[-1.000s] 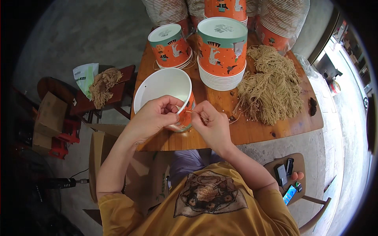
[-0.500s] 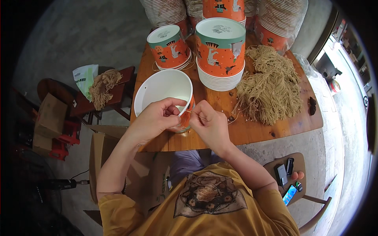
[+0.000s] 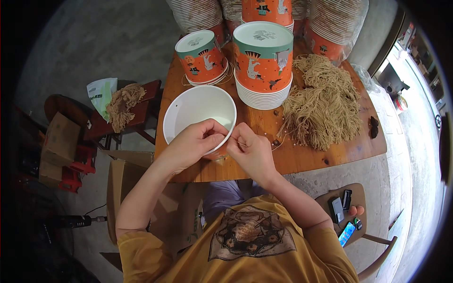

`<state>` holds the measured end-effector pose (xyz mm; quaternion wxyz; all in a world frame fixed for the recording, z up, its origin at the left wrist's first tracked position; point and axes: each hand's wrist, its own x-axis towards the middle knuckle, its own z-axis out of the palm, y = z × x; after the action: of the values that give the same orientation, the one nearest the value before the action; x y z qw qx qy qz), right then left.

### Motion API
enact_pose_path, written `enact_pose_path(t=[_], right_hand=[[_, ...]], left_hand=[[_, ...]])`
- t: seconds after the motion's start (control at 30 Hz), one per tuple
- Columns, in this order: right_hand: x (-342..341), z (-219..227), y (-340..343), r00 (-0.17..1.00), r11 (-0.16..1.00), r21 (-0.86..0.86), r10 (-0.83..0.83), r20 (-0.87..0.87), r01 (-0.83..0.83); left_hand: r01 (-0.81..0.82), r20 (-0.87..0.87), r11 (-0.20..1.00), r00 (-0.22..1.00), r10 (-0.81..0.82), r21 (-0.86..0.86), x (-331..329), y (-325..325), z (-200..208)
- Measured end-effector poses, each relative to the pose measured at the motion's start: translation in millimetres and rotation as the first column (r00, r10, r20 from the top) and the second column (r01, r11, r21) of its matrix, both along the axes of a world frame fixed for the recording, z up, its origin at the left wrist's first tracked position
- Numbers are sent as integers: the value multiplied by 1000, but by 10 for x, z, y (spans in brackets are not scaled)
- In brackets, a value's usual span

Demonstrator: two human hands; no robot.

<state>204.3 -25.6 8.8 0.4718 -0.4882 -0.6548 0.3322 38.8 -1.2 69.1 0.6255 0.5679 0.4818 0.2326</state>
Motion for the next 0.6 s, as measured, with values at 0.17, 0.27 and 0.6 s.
enact_pose_path(t=[0.17,0.27,0.6], right_hand=[[35,34,-5,999,996,-74,44,4,-44],[77,-38,39,997,994,-75,75,-26,-76],[508,219,59,920,913,-127,392,13,-388]], left_hand=[[101,-222,972,974,-53,211,-3,101,-184],[225,-420,870,907,-23,438,52,69,-82],[-109,143,926,988,60,361,50,186,7]])
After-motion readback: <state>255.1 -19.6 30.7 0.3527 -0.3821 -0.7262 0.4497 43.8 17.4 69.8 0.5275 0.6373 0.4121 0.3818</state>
